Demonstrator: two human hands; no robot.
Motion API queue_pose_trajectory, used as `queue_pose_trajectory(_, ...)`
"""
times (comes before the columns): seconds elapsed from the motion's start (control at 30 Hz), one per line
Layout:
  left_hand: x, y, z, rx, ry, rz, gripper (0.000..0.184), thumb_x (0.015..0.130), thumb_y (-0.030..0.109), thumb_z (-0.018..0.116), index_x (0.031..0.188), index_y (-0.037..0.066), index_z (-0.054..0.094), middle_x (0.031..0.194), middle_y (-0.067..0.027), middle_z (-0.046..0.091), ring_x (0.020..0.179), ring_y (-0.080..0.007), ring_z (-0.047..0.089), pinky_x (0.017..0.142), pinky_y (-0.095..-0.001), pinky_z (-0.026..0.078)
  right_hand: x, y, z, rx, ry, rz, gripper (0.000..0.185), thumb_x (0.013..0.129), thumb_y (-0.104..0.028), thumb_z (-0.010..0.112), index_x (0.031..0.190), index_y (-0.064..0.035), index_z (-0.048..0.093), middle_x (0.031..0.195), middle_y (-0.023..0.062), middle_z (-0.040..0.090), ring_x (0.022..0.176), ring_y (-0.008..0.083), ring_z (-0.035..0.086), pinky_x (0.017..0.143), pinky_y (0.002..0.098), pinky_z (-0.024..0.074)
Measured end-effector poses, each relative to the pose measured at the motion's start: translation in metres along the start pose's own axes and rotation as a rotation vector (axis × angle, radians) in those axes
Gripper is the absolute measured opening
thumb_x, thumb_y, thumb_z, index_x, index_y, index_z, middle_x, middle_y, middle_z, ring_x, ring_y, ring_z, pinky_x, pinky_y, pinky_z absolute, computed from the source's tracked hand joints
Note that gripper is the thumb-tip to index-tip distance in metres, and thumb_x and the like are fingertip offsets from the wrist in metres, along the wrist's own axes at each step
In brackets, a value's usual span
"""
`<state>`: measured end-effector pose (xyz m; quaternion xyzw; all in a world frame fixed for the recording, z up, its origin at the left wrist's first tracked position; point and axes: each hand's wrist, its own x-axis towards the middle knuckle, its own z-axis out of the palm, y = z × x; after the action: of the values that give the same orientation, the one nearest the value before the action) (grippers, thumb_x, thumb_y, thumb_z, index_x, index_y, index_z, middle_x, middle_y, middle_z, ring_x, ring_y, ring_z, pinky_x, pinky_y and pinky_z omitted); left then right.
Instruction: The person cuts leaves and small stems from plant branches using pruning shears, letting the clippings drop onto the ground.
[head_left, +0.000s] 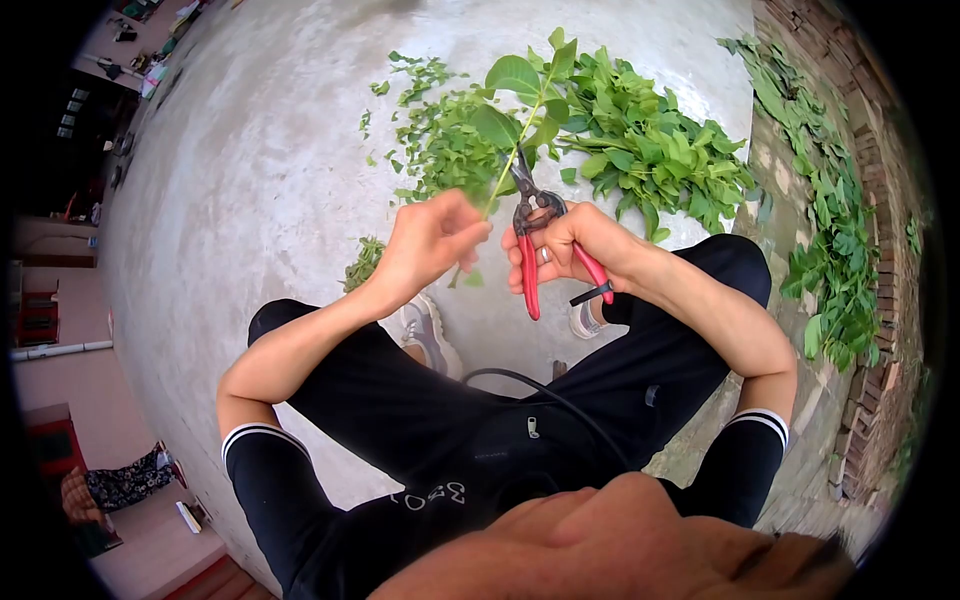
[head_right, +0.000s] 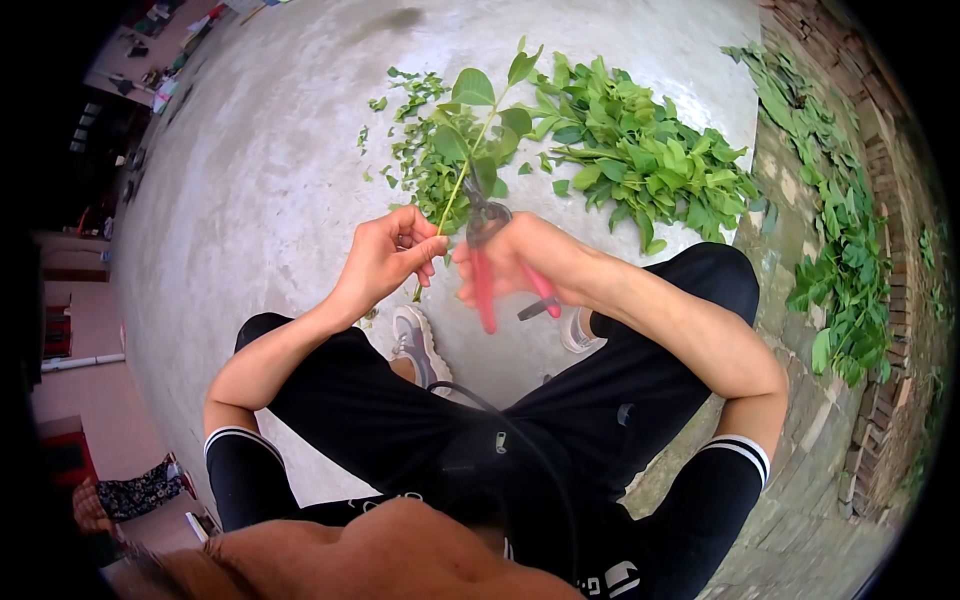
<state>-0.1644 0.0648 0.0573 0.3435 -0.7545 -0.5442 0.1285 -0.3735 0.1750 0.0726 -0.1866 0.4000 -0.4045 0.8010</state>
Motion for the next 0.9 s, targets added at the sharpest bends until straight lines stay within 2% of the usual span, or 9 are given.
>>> queue_pose_trajectory(0.13,0.004,0.001,0.004,-0.014,0.020,0.000,0.015,0.090,0.010,0.068,0.089,-0.003,0.061,0.069,-0.0066,0.067,0.060,-0.0118,0.065,0.055,-0.0254,0.049,-0.004,0.001,0.000,0.047,0.001,-0.034,0.056,0.055,0.006,0.044,0.110,0.0112,0.053,0.102,0.0196,0.055,0.096,0.0373,0.064,0.096,0.0444,0.0532)
queue_pose_trajectory(0.23,0.011,0.001,0.002,-0.163,0.065,0.005,0.012,0.091,0.007,0.066,0.088,-0.003,0.060,0.069,-0.0051,0.065,0.059,-0.0095,0.062,0.053,-0.0251,0.047,-0.007,0.001,0.000,-0.038,0.103,-0.054,0.055,0.055,0.007,0.043,0.110,0.0092,0.053,0.099,0.0172,0.056,0.095,0.0327,0.065,0.087,0.0369,0.0542)
queue_pose_trajectory(0.33,0.022,-0.001,-0.019,-0.025,0.184,0.045,0.009,0.091,0.004,0.065,0.087,-0.002,0.059,0.069,-0.0029,0.062,0.058,-0.0078,0.057,0.053,-0.0250,0.047,-0.010,-0.008,-0.020,-0.383,0.178,-0.049,0.054,0.056,0.008,0.043,0.109,0.0071,0.053,0.100,0.0150,0.057,0.096,0.0279,0.064,0.077,0.0293,0.0511)
queue_pose_trajectory(0.37,0.026,-0.002,-0.028,0.049,0.251,0.061,0.009,0.091,0.003,0.065,0.086,-0.001,0.058,0.068,-0.0023,0.061,0.058,-0.0074,0.055,0.053,-0.0250,0.046,-0.011,-0.010,-0.027,-0.410,0.227,-0.058,0.051,0.056,0.005,0.042,0.106,0.0058,0.053,0.099,0.0135,0.057,0.095,0.0244,0.064,0.072,0.0256,0.0469)
queue_pose_trajectory(0.43,0.033,-0.007,-0.049,0.199,0.346,0.087,0.011,0.088,-0.001,0.065,0.082,0.000,0.056,0.066,-0.0015,0.058,0.057,-0.0071,0.051,0.053,-0.0251,0.043,-0.016,-0.015,-0.039,-0.431,0.321,-0.233,0.036,0.071,-0.004,0.051,0.105,0.0092,0.051,0.090,0.0147,0.055,0.083,0.0236,0.060,0.051,0.0287,0.0446)
queue_pose_trajectory(0.5,0.039,-0.016,-0.069,0.336,0.367,0.164,0.011,0.089,-0.004,0.063,0.081,0.001,0.057,0.071,-0.0018,0.062,0.058,-0.0056,0.053,0.049,-0.0228,0.043,-0.022,-0.025,-0.048,-0.346,0.386,-0.257,0.043,0.060,0.001,0.047,0.103,0.0073,0.050,0.097,0.0146,0.052,0.097,0.0252,0.057,0.055,0.0299,0.0463)
queue_pose_trajectory(0.57,0.039,-0.019,-0.079,0.356,0.362,0.164,0.013,0.088,-0.005,0.063,0.080,0.001,0.056,0.071,-0.0020,0.062,0.057,-0.0055,0.053,0.049,-0.0230,0.043,-0.026,-0.030,-0.059,-0.338,0.393,-0.288,0.048,0.057,0.002,0.045,0.105,0.0067,0.051,0.100,0.0139,0.052,0.100,0.0238,0.056,0.063,0.0303,0.0485)
queue_pose_trajectory(0.77,0.035,-0.026,-0.084,0.298,0.236,0.095,0.015,0.086,-0.010,0.062,0.078,0.001,0.054,0.072,-0.0034,0.064,0.055,-0.0054,0.051,0.048,-0.0236,0.041,-0.036,-0.031,-0.060,-0.243,0.364,-0.323,0.056,0.056,0.002,0.046,0.111,0.0049,0.052,0.107,0.0125,0.054,0.104,0.0208,0.055,0.084,0.0303,0.0471)
queue_pose_trajectory(0.9,0.030,-0.019,-0.080,0.202,0.169,0.024,0.016,0.082,-0.013,0.061,0.076,0.001,0.054,0.069,-0.0021,0.063,0.058,-0.0059,0.053,0.052,-0.0237,0.042,-0.034,-0.031,-0.061,-0.245,0.362,-0.278,0.058,0.056,0.003,0.045,0.114,0.0051,0.052,0.108,0.0125,0.054,0.107,0.0206,0.055,0.084,0.0295,0.0469)
